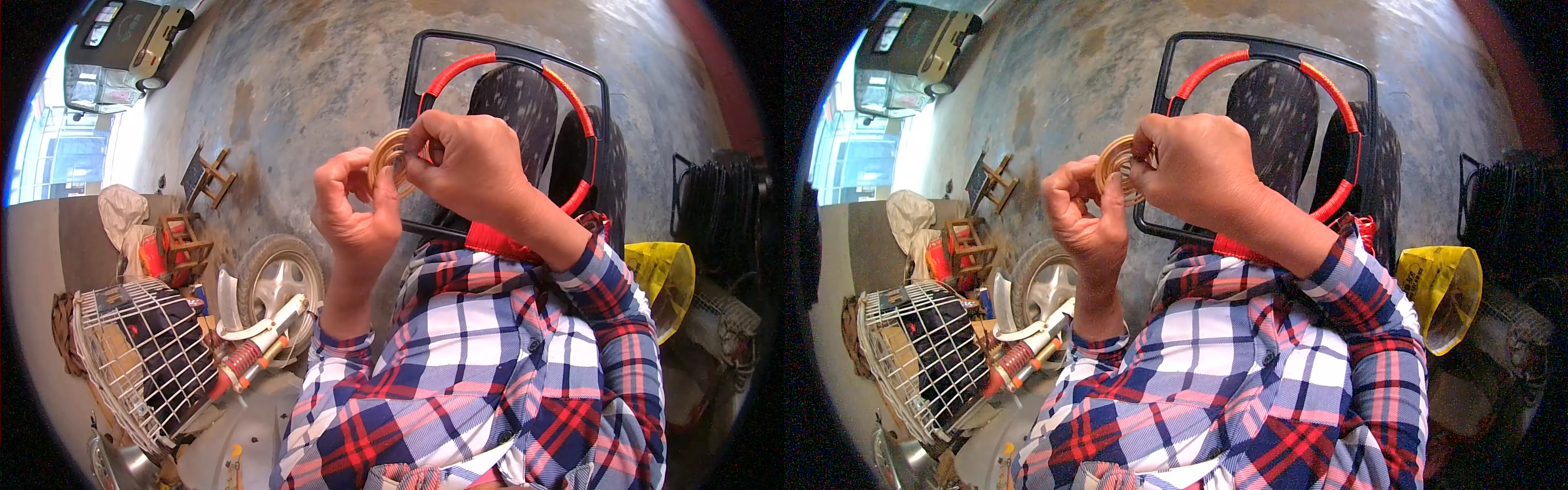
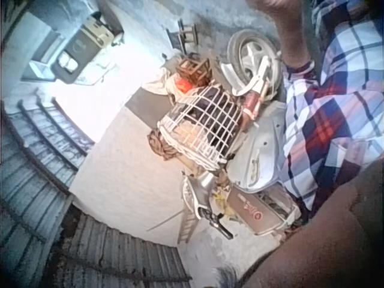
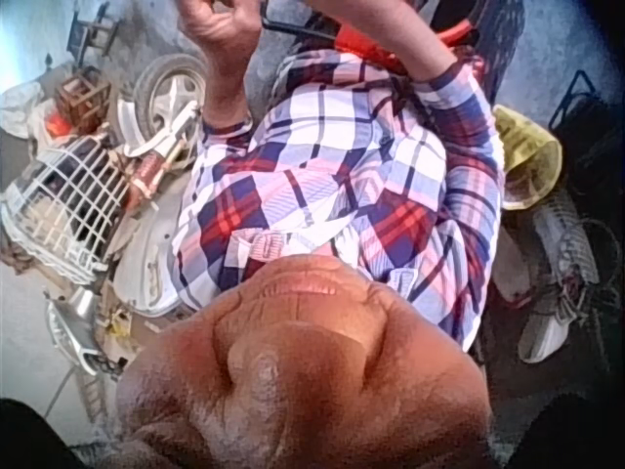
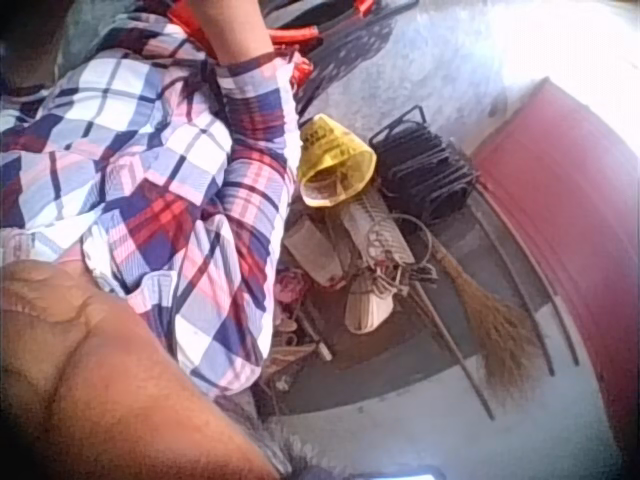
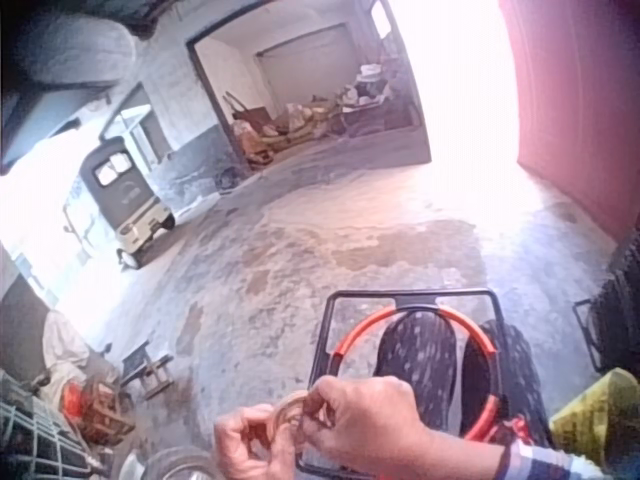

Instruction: Weaving and assembling coiled bamboo strips into a circular frame as part of furniture manufacturing.

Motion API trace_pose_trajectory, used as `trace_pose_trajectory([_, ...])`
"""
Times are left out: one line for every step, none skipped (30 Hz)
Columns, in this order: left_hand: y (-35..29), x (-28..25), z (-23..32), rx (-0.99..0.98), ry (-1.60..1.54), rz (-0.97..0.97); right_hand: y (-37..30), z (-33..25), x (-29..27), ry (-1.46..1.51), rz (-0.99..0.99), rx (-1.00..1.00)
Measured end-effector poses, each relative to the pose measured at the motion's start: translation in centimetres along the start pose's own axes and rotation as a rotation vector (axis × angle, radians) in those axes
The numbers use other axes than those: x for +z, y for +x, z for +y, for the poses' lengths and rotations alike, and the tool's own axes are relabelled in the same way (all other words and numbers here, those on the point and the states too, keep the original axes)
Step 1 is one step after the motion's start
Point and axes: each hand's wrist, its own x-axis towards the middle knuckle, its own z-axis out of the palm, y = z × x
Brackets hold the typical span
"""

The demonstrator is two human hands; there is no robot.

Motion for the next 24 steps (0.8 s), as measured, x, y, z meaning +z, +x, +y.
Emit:
trace_pose_trajectory([0.0,0.0,-0.2,0.046,0.076,-0.024,0.0,0.1,0.1,-0.019,0.006,-0.004])
trace_pose_trajectory([0.1,-0.1,0.1,0.035,0.122,-0.045,0.0,0.1,0.2,-0.027,0.015,-0.008])
trace_pose_trajectory([0.1,-0.2,0.6,0.023,0.169,-0.067,-0.1,0.2,0.3,-0.034,0.024,-0.012])
trace_pose_trajectory([0.1,-0.2,0.8,0.012,0.215,-0.089,-0.1,0.2,0.4,-0.042,0.033,-0.016])
trace_pose_trajectory([0.0,-0.1,0.8,-0.022,0.158,-0.062,-0.2,0.3,0.5,-0.055,0.072,-0.047])
trace_pose_trajectory([0.0,0.1,0.9,-0.057,0.104,-0.034,-0.3,0.4,0.8,-0.067,0.109,-0.08])
trace_pose_trajectory([-0.1,0.3,1.0,-0.091,0.049,-0.006,-0.4,0.4,1.0,-0.078,0.146,-0.113])
trace_pose_trajectory([0.0,0.3,1.1,-0.108,0.025,0.0,-0.4,0.4,1.2,-0.095,0.159,-0.123])
trace_pose_trajectory([0.1,0.3,1.3,-0.124,-0.001,0.005,-0.5,0.4,1.4,-0.113,0.173,-0.133])
trace_pose_trajectory([0.1,0.3,1.3,-0.141,-0.026,0.01,-0.5,0.3,1.5,-0.13,0.187,-0.143])
trace_pose_trajectory([0.1,0.3,1.3,-0.142,-0.042,0.008,-0.5,0.3,1.4,-0.126,0.183,-0.144])
trace_pose_trajectory([0.1,0.3,1.2,-0.144,-0.059,0.004,-0.5,0.4,1.3,-0.121,0.179,-0.143])
trace_pose_trajectory([0.0,0.2,1.1,-0.146,-0.075,0.0,-0.4,0.4,1.3,-0.116,0.174,-0.143])
trace_pose_trajectory([-0.1,0.1,0.9,-0.138,-0.064,-0.012,-0.5,0.4,1.3,-0.103,0.165,-0.135])
trace_pose_trajectory([-0.2,0.0,0.6,-0.129,-0.055,-0.026,-0.5,0.5,1.3,-0.091,0.159,-0.127])
trace_pose_trajectory([-0.2,-0.1,0.5,-0.119,-0.045,-0.039,-0.5,0.6,1.3,-0.079,0.152,-0.119])
trace_pose_trajectory([-0.1,0.1,0.5,-0.095,-0.039,-0.012,-0.5,0.6,1.3,-0.069,0.158,-0.113])
trace_pose_trajectory([0.0,0.3,0.5,-0.071,-0.029,0.017,-0.5,0.5,1.3,-0.057,0.161,-0.108])
trace_pose_trajectory([0.1,0.4,0.6,-0.048,-0.02,0.046,-0.5,0.4,1.3,-0.044,0.165,-0.104])
trace_pose_trajectory([0.2,0.5,0.6,-0.018,-0.012,0.046,-0.5,0.4,1.4,-0.051,0.164,-0.109])
trace_pose_trajectory([0.2,0.5,0.5,0.012,-0.006,0.045,-0.5,0.5,1.5,-0.059,0.164,-0.113])
trace_pose_trajectory([0.3,0.6,0.5,0.042,0.0,0.045,-0.5,0.5,1.5,-0.067,0.163,-0.118])
trace_pose_trajectory([0.3,0.4,0.6,0.04,0.043,0.011,-0.5,0.5,1.5,-0.059,0.16,-0.115])
trace_pose_trajectory([0.4,0.0,0.5,0.039,0.085,-0.024,-0.6,0.4,1.5,-0.051,0.157,-0.111])
